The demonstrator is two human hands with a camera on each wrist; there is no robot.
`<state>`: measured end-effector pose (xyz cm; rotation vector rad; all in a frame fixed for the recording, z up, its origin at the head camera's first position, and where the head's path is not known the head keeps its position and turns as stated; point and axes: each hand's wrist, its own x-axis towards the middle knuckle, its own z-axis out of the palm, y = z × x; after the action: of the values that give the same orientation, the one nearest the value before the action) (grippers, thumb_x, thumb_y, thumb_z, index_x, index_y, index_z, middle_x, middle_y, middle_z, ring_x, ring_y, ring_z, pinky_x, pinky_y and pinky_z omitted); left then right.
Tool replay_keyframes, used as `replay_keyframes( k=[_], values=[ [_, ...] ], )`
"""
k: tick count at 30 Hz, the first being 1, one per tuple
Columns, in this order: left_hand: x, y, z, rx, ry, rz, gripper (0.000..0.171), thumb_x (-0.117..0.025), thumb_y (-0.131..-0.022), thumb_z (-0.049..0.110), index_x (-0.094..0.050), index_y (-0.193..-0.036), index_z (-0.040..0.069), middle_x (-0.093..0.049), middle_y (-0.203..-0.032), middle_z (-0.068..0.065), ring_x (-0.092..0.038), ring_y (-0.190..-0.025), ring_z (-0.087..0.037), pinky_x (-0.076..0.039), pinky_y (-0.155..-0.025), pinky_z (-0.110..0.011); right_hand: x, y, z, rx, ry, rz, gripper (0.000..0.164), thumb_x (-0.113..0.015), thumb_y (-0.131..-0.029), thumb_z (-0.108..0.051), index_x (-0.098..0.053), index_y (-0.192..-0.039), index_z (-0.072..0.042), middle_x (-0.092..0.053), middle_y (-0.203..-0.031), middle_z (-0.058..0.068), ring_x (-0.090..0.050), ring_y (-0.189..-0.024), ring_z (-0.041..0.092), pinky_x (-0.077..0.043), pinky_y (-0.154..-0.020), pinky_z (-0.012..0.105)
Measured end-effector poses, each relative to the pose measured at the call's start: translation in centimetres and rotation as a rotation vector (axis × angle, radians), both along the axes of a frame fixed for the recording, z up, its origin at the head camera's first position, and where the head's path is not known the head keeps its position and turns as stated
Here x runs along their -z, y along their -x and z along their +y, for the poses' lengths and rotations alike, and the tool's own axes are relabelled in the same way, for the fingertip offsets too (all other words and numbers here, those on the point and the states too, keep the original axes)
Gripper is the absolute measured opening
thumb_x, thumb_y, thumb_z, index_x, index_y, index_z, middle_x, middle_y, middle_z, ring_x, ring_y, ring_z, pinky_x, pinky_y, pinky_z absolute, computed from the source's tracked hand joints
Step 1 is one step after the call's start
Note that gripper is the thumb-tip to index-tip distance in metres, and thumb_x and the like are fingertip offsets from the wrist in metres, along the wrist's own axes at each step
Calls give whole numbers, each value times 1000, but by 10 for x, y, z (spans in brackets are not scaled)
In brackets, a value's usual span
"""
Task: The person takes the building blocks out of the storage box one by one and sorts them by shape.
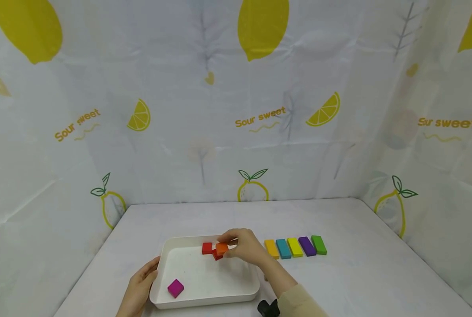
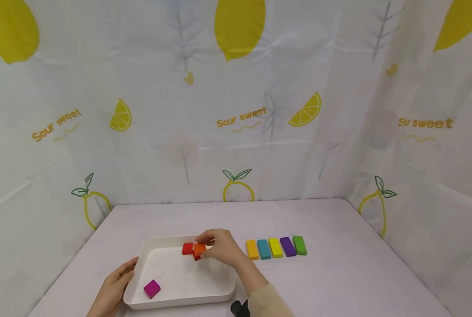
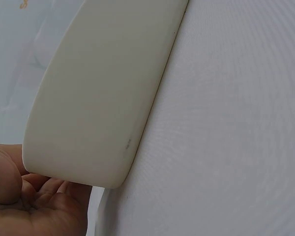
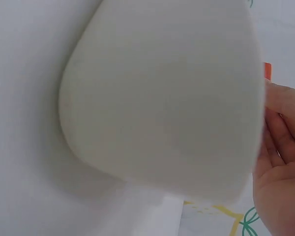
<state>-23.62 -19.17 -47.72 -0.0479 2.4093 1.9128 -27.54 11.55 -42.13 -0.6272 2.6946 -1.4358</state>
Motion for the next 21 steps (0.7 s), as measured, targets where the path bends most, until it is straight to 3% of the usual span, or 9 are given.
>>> replay_keyframes(
  k=[15,21],
  values=[
    [3,0,-2,-9,-16,-6,49,-35,-104,5,-30,-151,-6,-33,-156,-31,-31,-147,-39,-40,-117,-41,-8,-4,49,93,30,44,34,-79,-79,-3,-72,-112,-5,-74,-112,10,-68,-104,27,-61,-92,44],
    [1,1,-1,-4,-23,-6,49,-35,-104,6,-30,-151,-6,-32,-156,-31,-31,-147,-42,-35,-118,-47,-8,-8,75,141,8,31,35,-79,-78,-3,-72,-112,-5,-73,-112,10,-69,-104,27,-62,-89,37]
  ],
)
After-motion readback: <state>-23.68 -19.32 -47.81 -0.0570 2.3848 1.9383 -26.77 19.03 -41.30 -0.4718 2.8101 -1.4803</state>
